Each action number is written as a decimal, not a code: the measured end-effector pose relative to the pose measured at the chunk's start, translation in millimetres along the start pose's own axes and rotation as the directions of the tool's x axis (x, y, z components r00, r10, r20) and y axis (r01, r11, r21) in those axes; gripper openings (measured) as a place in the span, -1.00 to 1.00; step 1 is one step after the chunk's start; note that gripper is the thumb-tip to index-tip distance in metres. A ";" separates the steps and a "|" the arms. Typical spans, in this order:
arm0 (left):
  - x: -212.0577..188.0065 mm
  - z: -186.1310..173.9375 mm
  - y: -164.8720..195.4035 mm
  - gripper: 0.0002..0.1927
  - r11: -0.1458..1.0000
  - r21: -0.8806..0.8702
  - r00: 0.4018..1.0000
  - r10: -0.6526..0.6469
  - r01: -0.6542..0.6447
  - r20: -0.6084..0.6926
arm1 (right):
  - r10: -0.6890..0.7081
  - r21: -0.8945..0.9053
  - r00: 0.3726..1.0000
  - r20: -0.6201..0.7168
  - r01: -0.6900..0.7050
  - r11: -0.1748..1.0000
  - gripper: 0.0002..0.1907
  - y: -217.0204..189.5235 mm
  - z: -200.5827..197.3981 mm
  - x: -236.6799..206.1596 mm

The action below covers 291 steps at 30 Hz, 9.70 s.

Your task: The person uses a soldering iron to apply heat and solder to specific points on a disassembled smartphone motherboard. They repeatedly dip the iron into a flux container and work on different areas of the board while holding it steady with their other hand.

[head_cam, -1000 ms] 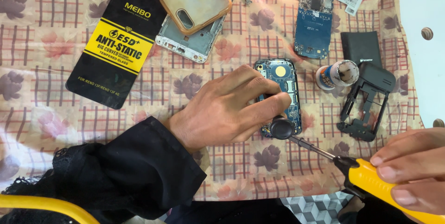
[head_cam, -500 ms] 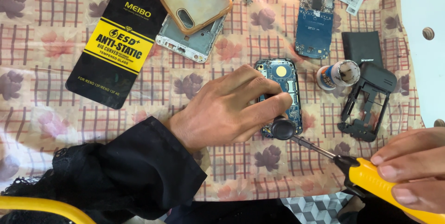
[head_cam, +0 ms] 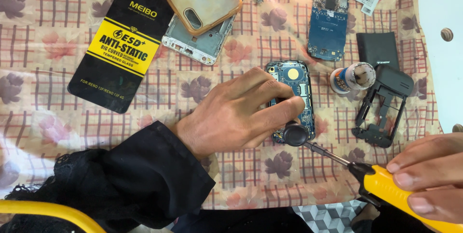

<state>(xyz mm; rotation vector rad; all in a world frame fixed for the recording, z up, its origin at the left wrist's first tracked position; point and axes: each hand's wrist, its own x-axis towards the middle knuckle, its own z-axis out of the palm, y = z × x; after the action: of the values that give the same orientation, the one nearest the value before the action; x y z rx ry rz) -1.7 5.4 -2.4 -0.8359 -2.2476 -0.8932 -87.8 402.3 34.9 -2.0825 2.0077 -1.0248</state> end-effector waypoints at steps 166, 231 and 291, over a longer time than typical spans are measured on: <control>-2.3 -5.4 -6.3 -0.61 0.999 0.031 0.999 0.034 -0.033 -0.016 | 0.106 -0.029 0.958 -0.265 -0.117 0.993 -0.69 -1.2 6.7 -29.3; -1.4 -1.5 -7.9 -0.51 0.999 0.033 0.999 0.042 -0.042 -0.019 | 0.238 0.038 0.621 -0.747 -0.317 0.948 -0.56 137.9 2.0 -174.1; -2.9 5.0 -4.6 -0.58 0.997 -0.038 0.996 -0.062 0.060 -0.057 | -0.052 0.024 0.956 -0.290 0.062 0.998 -0.62 36.6 12.8 15.0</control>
<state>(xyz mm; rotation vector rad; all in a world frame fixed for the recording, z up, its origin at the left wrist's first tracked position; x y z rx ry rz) -4.6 5.4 -9.2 -0.7513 -2.2226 -0.9771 -114.1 378.5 13.3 -2.0885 2.0453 -1.4379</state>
